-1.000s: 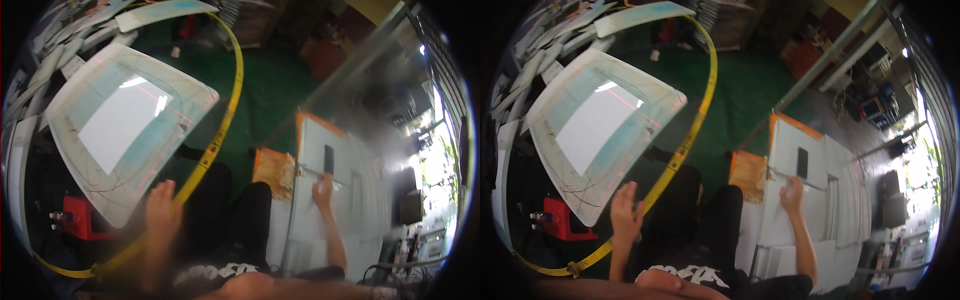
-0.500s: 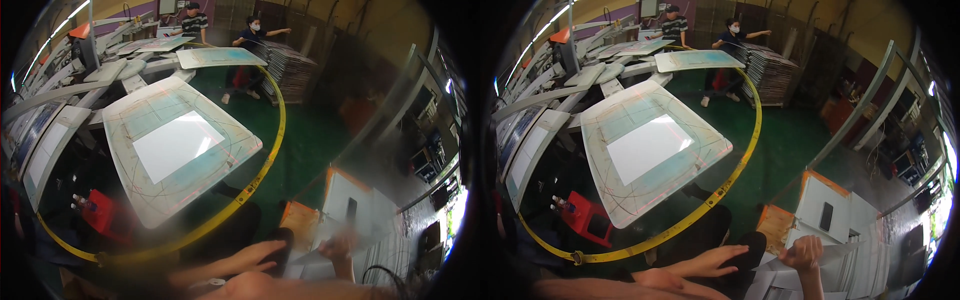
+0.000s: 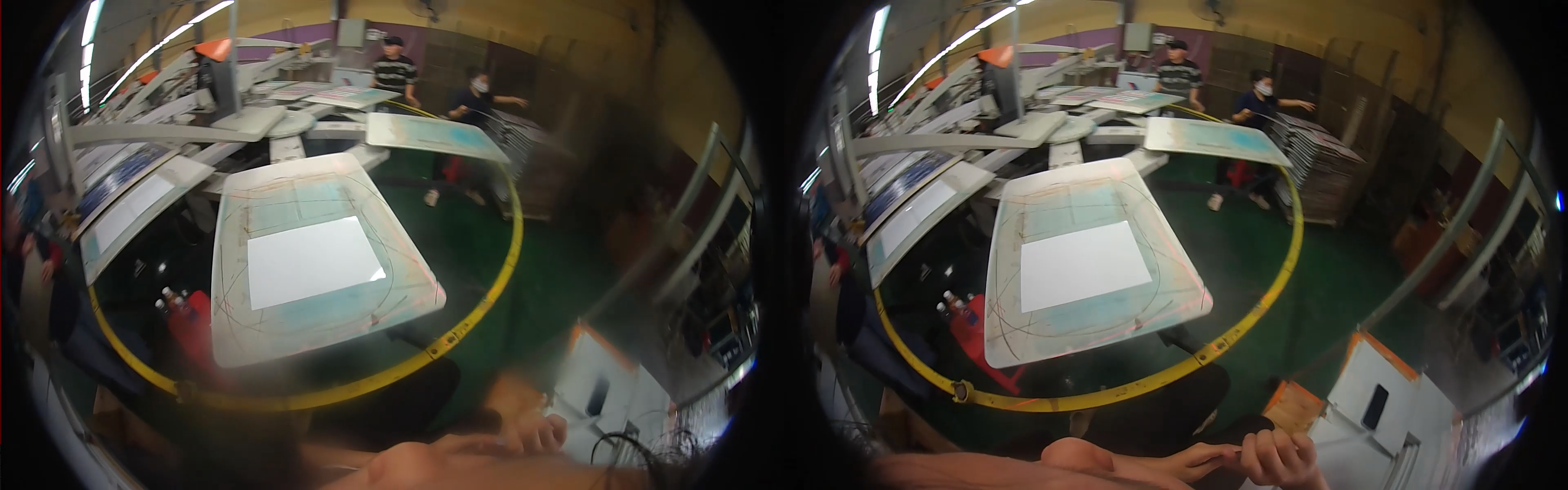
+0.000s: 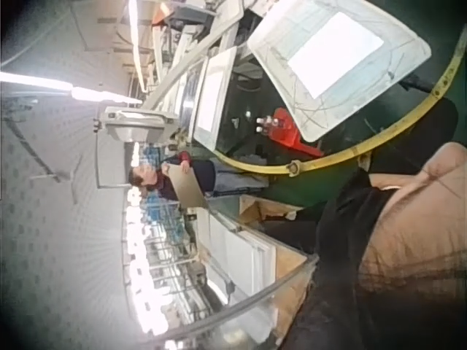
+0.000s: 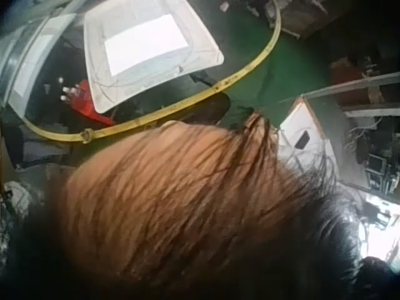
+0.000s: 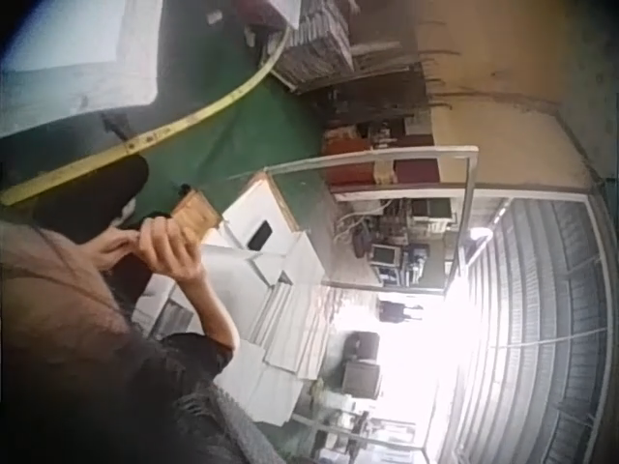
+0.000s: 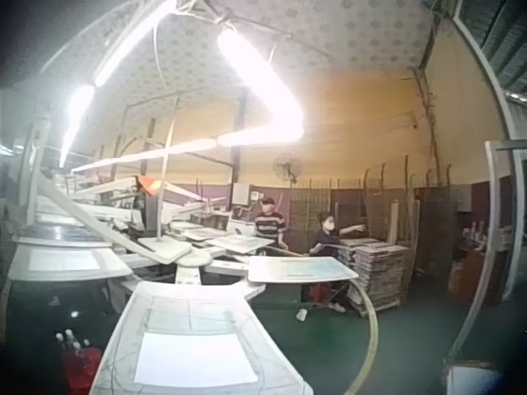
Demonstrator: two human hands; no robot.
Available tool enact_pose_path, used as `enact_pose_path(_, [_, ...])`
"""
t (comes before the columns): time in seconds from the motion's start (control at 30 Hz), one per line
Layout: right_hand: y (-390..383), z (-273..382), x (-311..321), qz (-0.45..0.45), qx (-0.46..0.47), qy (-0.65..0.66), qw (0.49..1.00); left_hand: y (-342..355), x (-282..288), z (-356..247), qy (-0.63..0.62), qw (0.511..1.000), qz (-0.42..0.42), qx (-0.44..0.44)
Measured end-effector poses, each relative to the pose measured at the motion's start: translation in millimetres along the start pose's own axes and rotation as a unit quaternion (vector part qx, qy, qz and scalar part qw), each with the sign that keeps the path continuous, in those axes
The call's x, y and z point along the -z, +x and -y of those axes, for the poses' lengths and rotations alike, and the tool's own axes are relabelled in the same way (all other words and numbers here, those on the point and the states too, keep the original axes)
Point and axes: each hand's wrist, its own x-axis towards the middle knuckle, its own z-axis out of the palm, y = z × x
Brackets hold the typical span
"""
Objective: Placing white panels onto a screen-printing carousel and removing them after printing.
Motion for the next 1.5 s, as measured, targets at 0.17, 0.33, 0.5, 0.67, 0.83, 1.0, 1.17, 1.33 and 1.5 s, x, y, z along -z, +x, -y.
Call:
enact_pose_path(0.17, [0.2, -6.9, 7.8, 0.119, -0.082, -0.038, 0.989, 6.2, 0.1, -80.5, -0.231, 0.944, -0.205, 0.12])
enact_pose_path(0.33, [0.4, -48.2, 9.1, 0.104, -0.198, -0.039, 0.974, -20.1, 44.5, 21.5, -0.131, 0.962, -0.238, -0.029])
enact_pose_path(0.5, [-30.5, -99.1, -21.4, 0.042, -0.363, 0.026, 0.931, -17.2, 84.8, -66.7, -0.01, 0.96, -0.28, 0.012])
enact_pose_path(0.67, [-10.2, -97.9, -87.5, -0.049, -0.549, 0.237, 0.8, -18.0, 115.4, -115.1, -0.128, 0.915, -0.379, 0.057])
enact_pose_path(0.83, [-45.4, -125.9, -138.0, 0.138, -0.577, 0.548, 0.589, -28.2, 176.6, -98.4, -0.174, 0.902, -0.395, 0.005])
enact_pose_path(1.0, [8.4, -121.0, -213.6, 0.181, -0.565, 0.56, 0.578, -30.5, 235.6, -117.2, -0.16, 0.877, -0.452, 0.043])
enact_pose_path(1.17, [34.2, -113.3, -336.5, 0.162, -0.544, 0.621, 0.541, -40.0, 289.9, -126.2, 0.058, 0.883, -0.46, 0.067])
enact_pose_path(1.33, [52.3, -97.7, -406.2, 0.221, -0.564, 0.644, 0.467, -74.8, 297.7, -123.7, 0.479, 0.727, -0.477, 0.121])
enact_pose_path(1.5, [61.7, -73.7, -463.7, 0.249, -0.546, 0.647, 0.47, -90.4, 292.4, -118.1, 0.558, 0.657, -0.471, 0.189])
